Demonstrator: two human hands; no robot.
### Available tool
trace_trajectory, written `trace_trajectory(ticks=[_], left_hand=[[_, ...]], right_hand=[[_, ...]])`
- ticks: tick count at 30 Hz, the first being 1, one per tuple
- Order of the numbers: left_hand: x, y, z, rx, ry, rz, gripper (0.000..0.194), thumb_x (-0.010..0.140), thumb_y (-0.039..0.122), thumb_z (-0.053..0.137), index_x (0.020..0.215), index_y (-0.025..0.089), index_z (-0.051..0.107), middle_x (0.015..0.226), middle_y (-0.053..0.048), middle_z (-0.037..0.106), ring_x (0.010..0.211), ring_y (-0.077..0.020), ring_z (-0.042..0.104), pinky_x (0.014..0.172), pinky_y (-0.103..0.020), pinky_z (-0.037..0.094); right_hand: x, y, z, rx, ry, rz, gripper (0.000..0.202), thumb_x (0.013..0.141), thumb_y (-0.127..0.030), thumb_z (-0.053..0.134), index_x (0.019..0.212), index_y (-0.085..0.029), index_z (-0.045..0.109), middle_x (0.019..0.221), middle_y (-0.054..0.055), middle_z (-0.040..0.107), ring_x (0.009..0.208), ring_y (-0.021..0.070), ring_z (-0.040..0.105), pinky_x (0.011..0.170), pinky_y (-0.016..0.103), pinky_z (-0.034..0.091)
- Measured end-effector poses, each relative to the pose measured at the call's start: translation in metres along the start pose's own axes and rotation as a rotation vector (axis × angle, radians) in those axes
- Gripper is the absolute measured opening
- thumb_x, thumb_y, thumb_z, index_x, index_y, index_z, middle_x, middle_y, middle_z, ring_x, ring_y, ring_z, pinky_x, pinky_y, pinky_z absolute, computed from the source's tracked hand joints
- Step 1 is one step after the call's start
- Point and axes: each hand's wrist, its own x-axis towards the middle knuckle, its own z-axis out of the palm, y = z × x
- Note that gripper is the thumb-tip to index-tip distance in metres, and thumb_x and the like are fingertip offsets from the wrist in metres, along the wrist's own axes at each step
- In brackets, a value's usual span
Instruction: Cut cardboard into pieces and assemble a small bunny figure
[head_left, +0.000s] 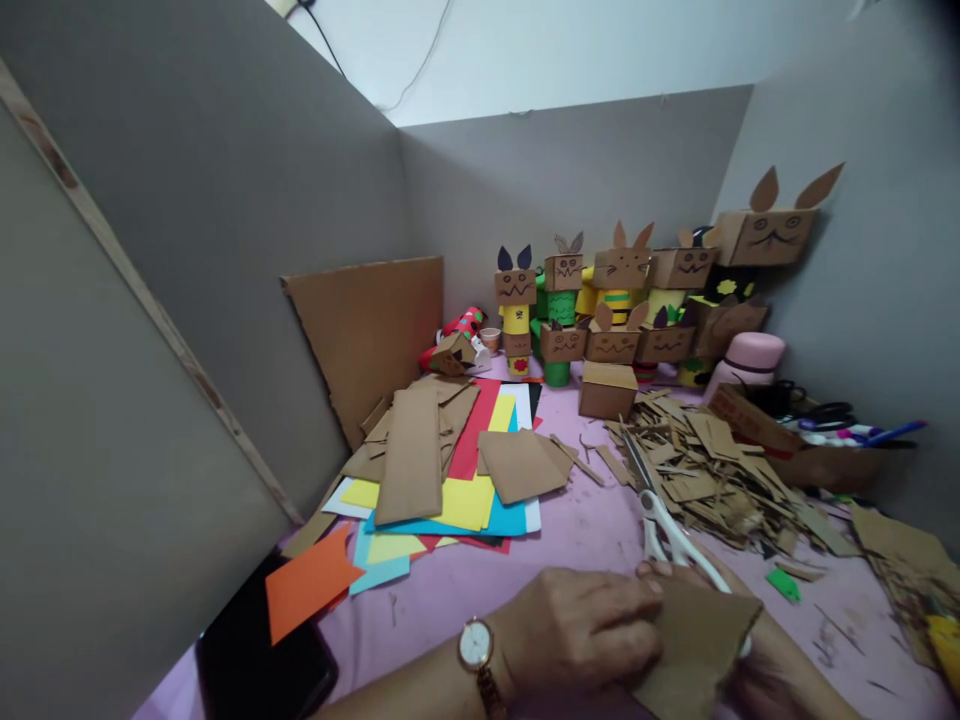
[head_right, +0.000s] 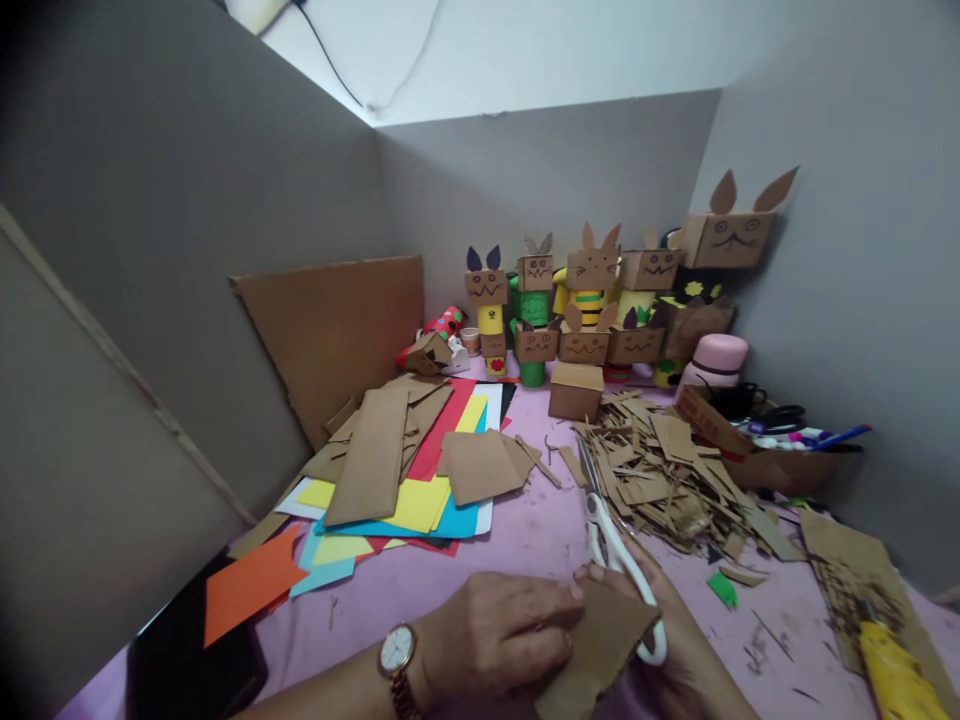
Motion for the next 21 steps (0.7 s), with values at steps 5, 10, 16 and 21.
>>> trace_trajectory(ticks=[5,10,16,21], left_hand=[[-0.001,0.0,0.005,0.085,-0.041,0.025,0.025,0.086,0.018,0.039,0.084,0.014,0.063,0.111,-0.011,0.065,0.084,-0.0179,0.062,0.07,-0.025,0.05],[-0.002,-0.001,0.01,0.141,-0.016,0.057,0.023,0.086,0.015,0.04,0.082,0.015,0.062,0.107,-0.012,0.066,0.079,-0.0164,0.061,0.067,-0.025,0.049],[-0.003,-0.002,0.017,0.184,0.007,0.066,0.017,0.085,0.013,0.042,0.084,0.014,0.059,0.102,-0.014,0.066,0.077,-0.0163,0.062,0.064,-0.026,0.05],[0.0,-0.005,0.018,0.173,-0.029,-0.009,0.02,0.086,0.015,0.041,0.1,0.013,0.055,0.105,-0.014,0.066,0.088,-0.0183,0.063,0.073,-0.027,0.05]], right_hand=[[0.012,-0.008,-0.008,-0.298,-0.024,-0.064,0.031,0.046,-0.031,0.082,0.065,-0.018,0.063,0.055,-0.002,0.059,0.053,0.0172,0.056,0.051,0.028,0.044],[0.01,-0.013,-0.007,-0.333,-0.051,-0.129,0.035,0.049,-0.033,0.081,0.072,-0.019,0.058,0.054,-0.004,0.057,0.048,0.0132,0.051,0.045,0.024,0.039],[0.008,-0.007,-0.004,-0.153,-0.118,-0.124,0.035,0.057,-0.029,0.08,0.082,-0.02,0.057,0.057,-0.005,0.06,0.048,0.0107,0.051,0.046,0.021,0.038],[0.004,-0.007,-0.002,-0.109,-0.147,-0.107,0.036,0.057,-0.029,0.08,0.084,-0.019,0.058,0.06,-0.004,0.062,0.05,0.0121,0.054,0.047,0.021,0.04]])
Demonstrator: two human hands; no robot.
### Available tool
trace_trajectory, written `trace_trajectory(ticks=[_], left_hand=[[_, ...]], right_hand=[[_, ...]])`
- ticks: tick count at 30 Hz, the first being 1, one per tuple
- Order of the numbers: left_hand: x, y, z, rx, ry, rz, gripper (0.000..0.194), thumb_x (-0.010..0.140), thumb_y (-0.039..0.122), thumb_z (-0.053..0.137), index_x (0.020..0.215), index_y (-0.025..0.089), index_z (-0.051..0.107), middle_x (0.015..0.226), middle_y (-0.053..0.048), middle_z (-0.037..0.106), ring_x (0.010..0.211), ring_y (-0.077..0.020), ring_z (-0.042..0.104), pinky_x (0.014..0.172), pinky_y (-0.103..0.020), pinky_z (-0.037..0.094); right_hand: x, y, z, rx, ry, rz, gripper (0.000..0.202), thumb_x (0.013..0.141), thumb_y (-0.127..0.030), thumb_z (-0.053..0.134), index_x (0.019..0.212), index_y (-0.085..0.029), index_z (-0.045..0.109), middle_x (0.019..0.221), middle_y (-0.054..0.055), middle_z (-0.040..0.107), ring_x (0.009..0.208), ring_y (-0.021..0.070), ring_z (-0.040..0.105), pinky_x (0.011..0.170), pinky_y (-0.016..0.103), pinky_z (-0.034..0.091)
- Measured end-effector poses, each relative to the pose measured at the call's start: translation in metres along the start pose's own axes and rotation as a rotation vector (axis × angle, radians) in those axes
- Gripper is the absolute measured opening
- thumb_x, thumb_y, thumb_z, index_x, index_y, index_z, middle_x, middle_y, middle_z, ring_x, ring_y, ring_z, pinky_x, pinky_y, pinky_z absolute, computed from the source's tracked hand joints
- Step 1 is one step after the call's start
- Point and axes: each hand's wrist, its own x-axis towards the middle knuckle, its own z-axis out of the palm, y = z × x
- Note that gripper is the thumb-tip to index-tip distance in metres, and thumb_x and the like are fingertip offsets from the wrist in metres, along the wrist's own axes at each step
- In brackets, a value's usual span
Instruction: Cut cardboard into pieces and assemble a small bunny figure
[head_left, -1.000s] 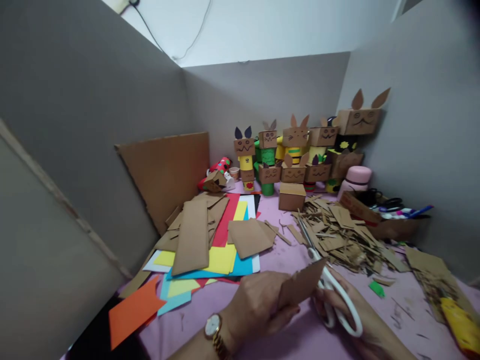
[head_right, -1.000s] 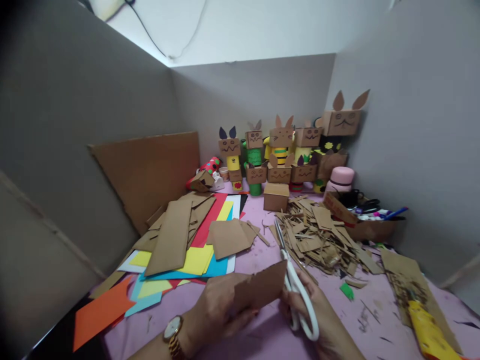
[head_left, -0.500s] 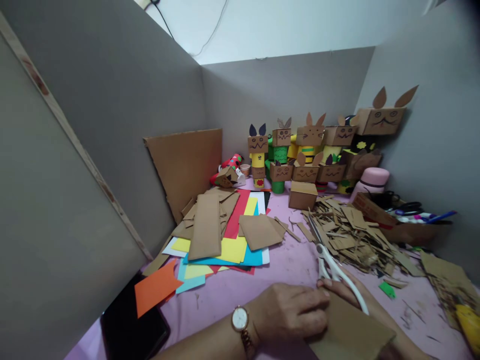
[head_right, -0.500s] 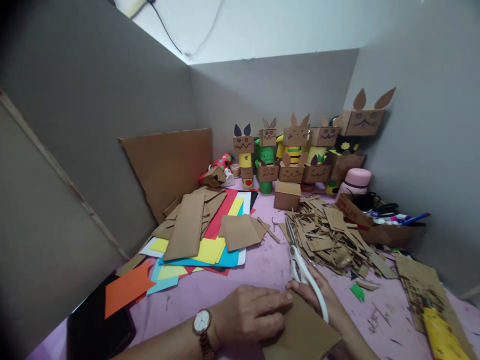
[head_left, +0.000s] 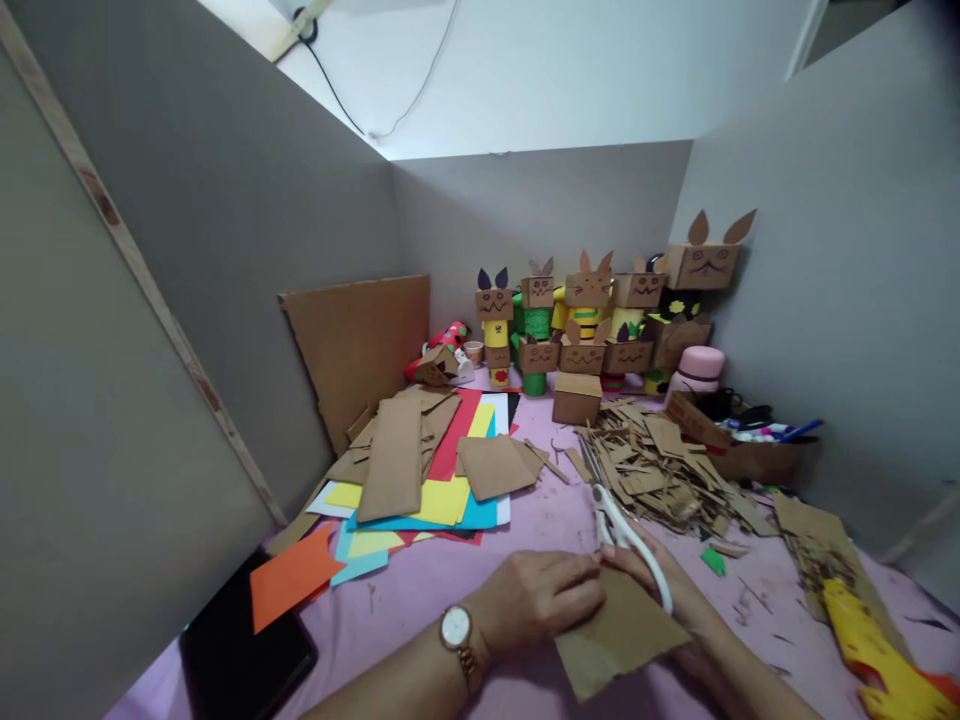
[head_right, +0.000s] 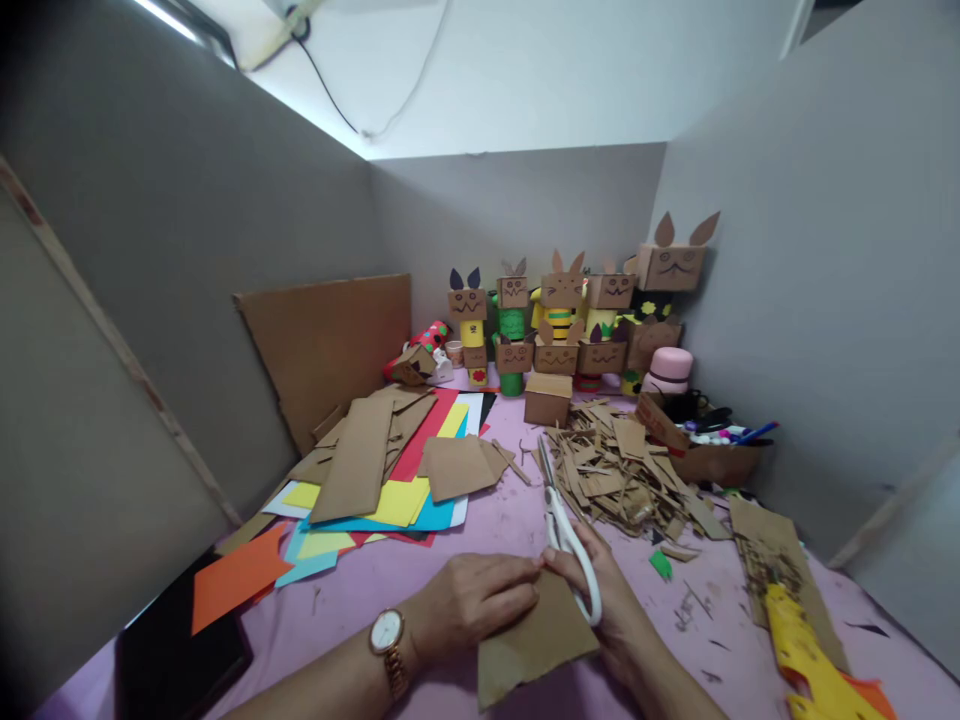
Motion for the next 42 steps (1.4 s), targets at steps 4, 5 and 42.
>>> trace_trajectory(ticks=[4,5,42], left_hand=[[0.0,-0.003,-0.003,-0.059,-0.017,-0.08,0.025,0.086,0.017,0.042,0.108,0.012,0.053,0.108,-0.015,0.065,0.092,-0.0203,0.062,0.076,-0.029,0.05],[0.0,-0.003,-0.004,-0.097,-0.016,-0.112,0.026,0.087,0.018,0.042,0.109,0.013,0.053,0.108,-0.015,0.066,0.092,-0.0206,0.062,0.076,-0.029,0.05],[-0.001,-0.017,0.005,-1.87,0.047,-0.953,0.055,0.062,0.019,0.074,0.113,0.012,0.055,0.101,-0.015,0.065,0.094,-0.0259,0.062,0.083,-0.037,0.043]], right_hand=[[-0.001,-0.003,0.001,0.04,-0.006,0.001,0.034,0.061,-0.029,0.077,0.087,-0.019,0.057,0.063,-0.002,0.063,0.055,0.0127,0.057,0.051,0.022,0.042],[-0.001,-0.003,0.001,0.05,-0.003,-0.008,0.033,0.062,-0.028,0.076,0.087,-0.018,0.056,0.064,-0.003,0.063,0.056,0.012,0.057,0.052,0.021,0.043],[0.01,-0.012,-0.001,0.058,0.109,-0.123,0.029,0.068,-0.029,0.07,0.091,-0.02,0.055,0.067,-0.005,0.054,0.057,0.0102,0.05,0.049,0.018,0.041]])
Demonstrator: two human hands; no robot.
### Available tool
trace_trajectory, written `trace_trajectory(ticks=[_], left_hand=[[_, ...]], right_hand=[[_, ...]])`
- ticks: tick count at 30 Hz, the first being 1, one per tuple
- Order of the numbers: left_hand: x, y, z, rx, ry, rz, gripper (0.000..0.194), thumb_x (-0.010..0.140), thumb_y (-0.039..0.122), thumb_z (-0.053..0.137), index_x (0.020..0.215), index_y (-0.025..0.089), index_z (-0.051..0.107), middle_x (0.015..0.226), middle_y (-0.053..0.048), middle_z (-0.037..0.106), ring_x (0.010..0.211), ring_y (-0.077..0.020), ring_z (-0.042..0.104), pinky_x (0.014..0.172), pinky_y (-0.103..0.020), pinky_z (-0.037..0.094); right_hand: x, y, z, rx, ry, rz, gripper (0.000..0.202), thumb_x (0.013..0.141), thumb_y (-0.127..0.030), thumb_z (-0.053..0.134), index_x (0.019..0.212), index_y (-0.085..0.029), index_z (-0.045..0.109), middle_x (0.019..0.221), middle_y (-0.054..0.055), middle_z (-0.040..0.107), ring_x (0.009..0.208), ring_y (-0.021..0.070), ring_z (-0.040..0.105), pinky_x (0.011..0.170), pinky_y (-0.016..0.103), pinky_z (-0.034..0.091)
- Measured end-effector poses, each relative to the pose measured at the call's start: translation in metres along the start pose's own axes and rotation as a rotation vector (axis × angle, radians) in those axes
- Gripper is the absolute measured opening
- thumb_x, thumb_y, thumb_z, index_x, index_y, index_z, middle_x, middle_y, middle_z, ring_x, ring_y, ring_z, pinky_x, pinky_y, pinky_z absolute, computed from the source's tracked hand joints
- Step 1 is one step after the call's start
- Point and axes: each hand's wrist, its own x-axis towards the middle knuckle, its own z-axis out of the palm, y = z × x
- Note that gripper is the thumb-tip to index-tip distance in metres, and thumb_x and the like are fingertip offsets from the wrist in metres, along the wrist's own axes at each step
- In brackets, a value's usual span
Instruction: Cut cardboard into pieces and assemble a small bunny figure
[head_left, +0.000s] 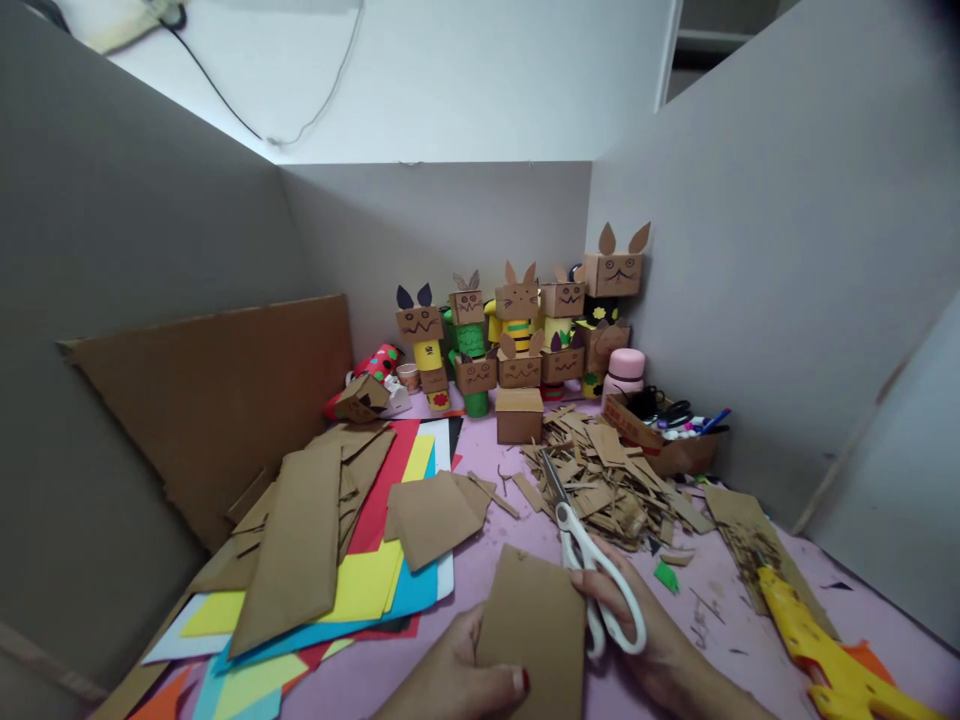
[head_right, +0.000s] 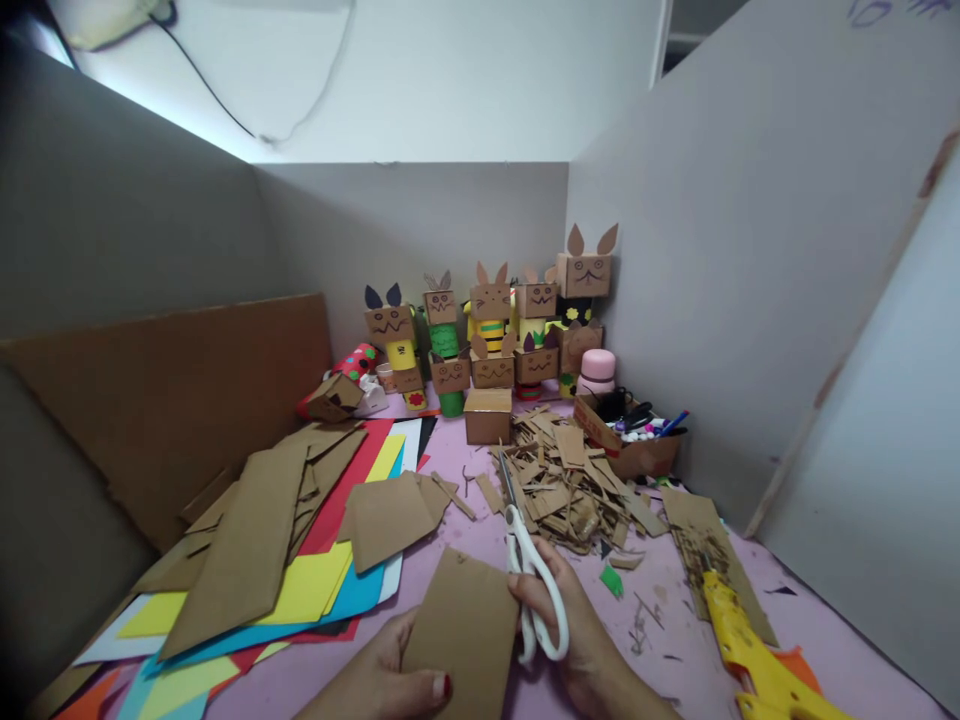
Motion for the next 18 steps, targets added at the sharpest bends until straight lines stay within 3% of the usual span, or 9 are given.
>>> trace_trajectory(ticks=[7,12,18], left_hand=[[0.0001,0.0021,-0.004,0.063,-0.009,-0.007,0.056,0.063,0.02,0.074,0.114,0.013,0.053,0.102,-0.014,0.065,0.093,-0.0254,0.062,0.082,-0.038,0.042],[0.0004,-0.0018,-0.0067,0.063,-0.039,0.0,0.055,0.063,0.022,0.074,0.113,0.013,0.054,0.1,-0.013,0.065,0.095,-0.0257,0.06,0.086,-0.039,0.04],[-0.0007,-0.0036,-0.0103,0.091,-0.04,0.014,0.055,0.064,0.022,0.074,0.114,0.014,0.053,0.104,-0.014,0.064,0.095,-0.0259,0.06,0.085,-0.038,0.04]], right_hand=[[0.0021,-0.0014,0.0018,0.015,-0.06,-0.03,0.029,0.068,-0.027,0.07,0.09,-0.019,0.054,0.059,-0.006,0.05,0.057,0.0118,0.051,0.051,0.02,0.042],[0.0003,-0.0001,0.001,0.004,-0.032,-0.001,0.028,0.068,-0.029,0.069,0.09,-0.02,0.054,0.061,-0.006,0.053,0.047,0.0091,0.047,0.042,0.018,0.037],[-0.0004,-0.0002,0.002,-0.009,-0.023,-0.009,0.025,0.065,-0.03,0.07,0.083,-0.021,0.056,0.064,-0.006,0.056,0.046,0.0079,0.047,0.045,0.018,0.04]])
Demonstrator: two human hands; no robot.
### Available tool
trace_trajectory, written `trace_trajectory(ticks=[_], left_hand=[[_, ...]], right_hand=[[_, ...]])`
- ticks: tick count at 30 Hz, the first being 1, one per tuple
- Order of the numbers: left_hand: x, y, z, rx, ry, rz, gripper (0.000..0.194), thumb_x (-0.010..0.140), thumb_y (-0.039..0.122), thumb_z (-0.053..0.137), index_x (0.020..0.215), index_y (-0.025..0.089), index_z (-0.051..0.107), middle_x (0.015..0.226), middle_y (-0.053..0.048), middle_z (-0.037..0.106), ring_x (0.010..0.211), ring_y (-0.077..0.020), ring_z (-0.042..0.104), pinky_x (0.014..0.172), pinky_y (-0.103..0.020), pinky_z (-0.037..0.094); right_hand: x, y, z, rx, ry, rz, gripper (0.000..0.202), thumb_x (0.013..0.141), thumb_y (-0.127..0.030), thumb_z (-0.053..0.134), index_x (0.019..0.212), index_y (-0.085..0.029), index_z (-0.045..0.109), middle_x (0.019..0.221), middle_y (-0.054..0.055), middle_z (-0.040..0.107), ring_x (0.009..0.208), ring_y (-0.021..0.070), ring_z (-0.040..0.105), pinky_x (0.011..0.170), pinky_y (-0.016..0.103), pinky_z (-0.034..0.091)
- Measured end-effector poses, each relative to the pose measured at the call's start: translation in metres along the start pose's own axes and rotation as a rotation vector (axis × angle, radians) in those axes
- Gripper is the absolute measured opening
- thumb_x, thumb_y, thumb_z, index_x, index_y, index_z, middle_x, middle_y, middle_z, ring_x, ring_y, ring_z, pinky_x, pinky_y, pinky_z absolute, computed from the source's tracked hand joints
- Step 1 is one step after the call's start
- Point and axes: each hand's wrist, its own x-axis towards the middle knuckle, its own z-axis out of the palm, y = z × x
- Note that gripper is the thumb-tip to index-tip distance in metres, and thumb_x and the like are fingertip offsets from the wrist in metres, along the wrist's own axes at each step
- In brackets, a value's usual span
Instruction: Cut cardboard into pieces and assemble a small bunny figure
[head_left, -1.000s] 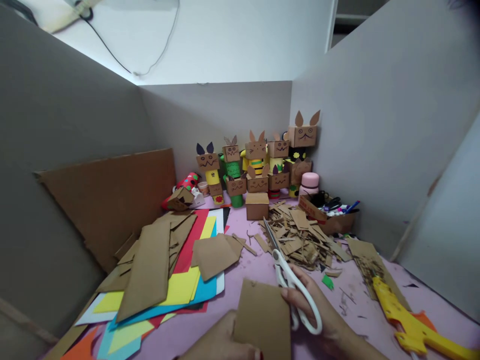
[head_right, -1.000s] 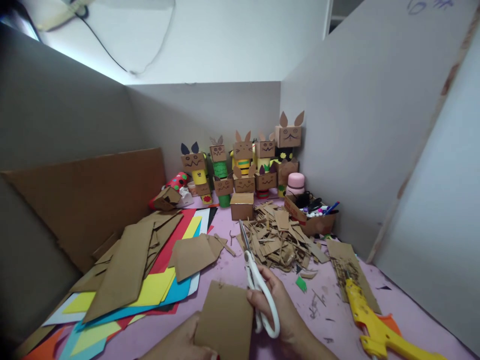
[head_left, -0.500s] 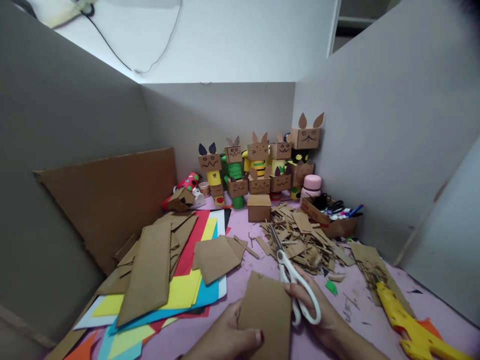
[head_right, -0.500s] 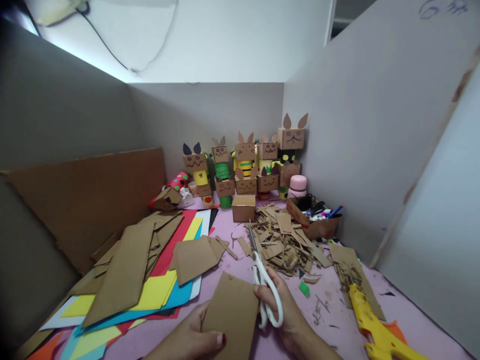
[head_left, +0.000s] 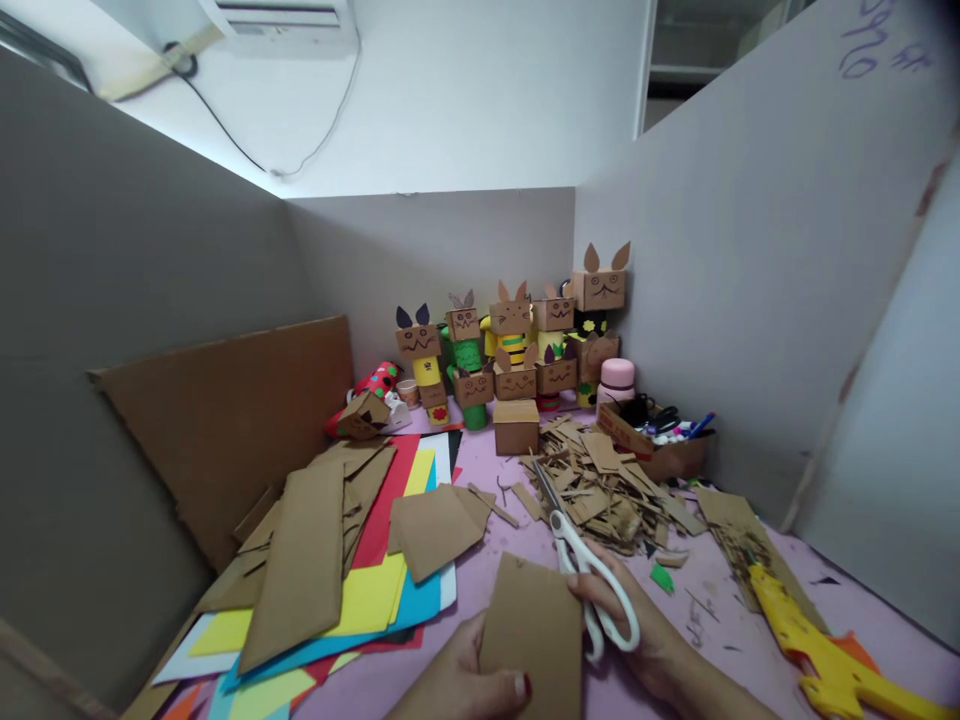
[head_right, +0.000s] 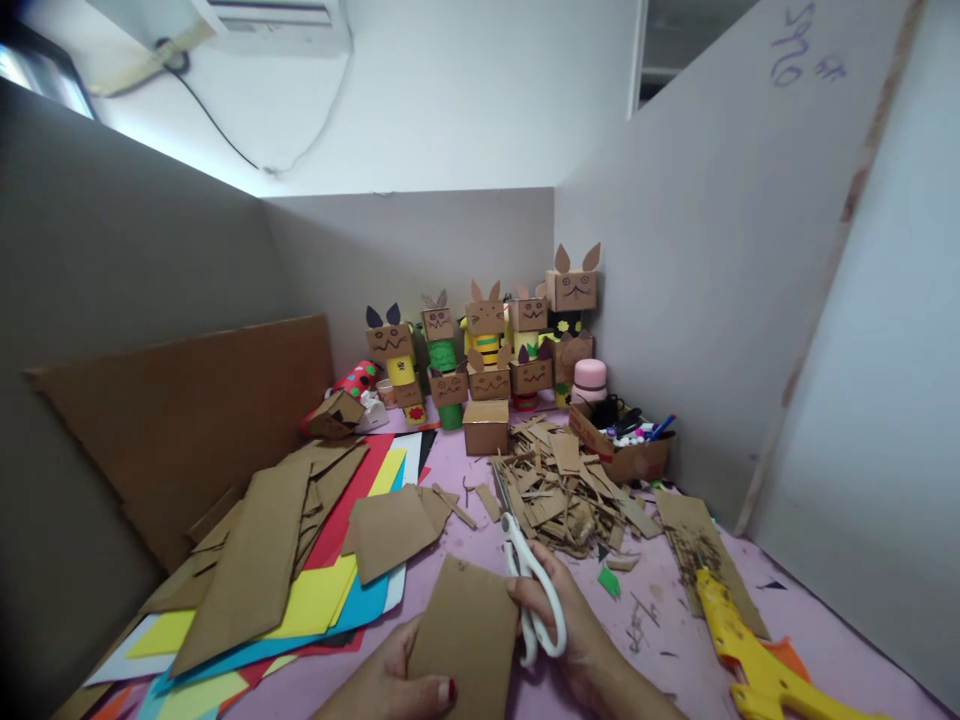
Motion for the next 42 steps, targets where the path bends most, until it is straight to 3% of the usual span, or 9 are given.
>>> trace_trajectory(ticks=[17,24,30,35,42], left_hand=[[-0.002,0.009,0.008,-0.002,0.016,-0.033,0.054,0.065,0.021,0.072,0.114,0.013,0.052,0.106,-0.013,0.064,0.096,-0.0243,0.061,0.082,-0.035,0.042],[-0.001,0.009,0.009,0.005,0.032,-0.017,0.054,0.063,0.023,0.074,0.112,0.011,0.054,0.099,-0.013,0.066,0.09,-0.0232,0.062,0.079,-0.033,0.043],[-0.002,0.011,0.01,0.011,0.03,-0.029,0.049,0.066,0.02,0.072,0.111,0.013,0.055,0.101,-0.012,0.066,0.091,-0.0233,0.062,0.079,-0.034,0.043],[-0.001,0.008,0.007,-0.014,-0.004,-0.021,0.053,0.066,0.021,0.072,0.115,0.014,0.053,0.105,-0.013,0.064,0.095,-0.0248,0.06,0.08,-0.033,0.043],[-0.003,0.005,0.006,0.05,0.043,-0.024,0.05,0.066,0.019,0.071,0.113,0.014,0.054,0.101,-0.012,0.066,0.093,-0.0247,0.061,0.081,-0.036,0.043]], right_hand=[[0.001,0.001,0.0,-0.004,-0.03,0.009,0.024,0.07,-0.033,0.068,0.085,-0.02,0.054,0.057,-0.007,0.05,0.046,0.0091,0.044,0.042,0.018,0.038],[0.003,0.003,-0.003,-0.006,0.004,0.006,0.027,0.07,-0.03,0.069,0.091,-0.019,0.057,0.065,-0.005,0.055,0.059,0.0104,0.052,0.05,0.017,0.042],[0.004,0.005,-0.003,-0.011,-0.007,0.019,0.024,0.07,-0.031,0.067,0.086,-0.019,0.055,0.059,-0.006,0.051,0.052,0.0097,0.048,0.046,0.017,0.04],[0.007,0.007,-0.006,-0.013,-0.026,-0.005,0.023,0.071,-0.027,0.066,0.089,-0.018,0.054,0.067,-0.004,0.055,0.057,0.0099,0.048,0.05,0.018,0.04],[0.003,0.005,-0.004,-0.044,-0.013,0.001,0.026,0.069,-0.029,0.067,0.09,-0.017,0.055,0.068,-0.003,0.055,0.059,0.0115,0.048,0.049,0.019,0.038]])
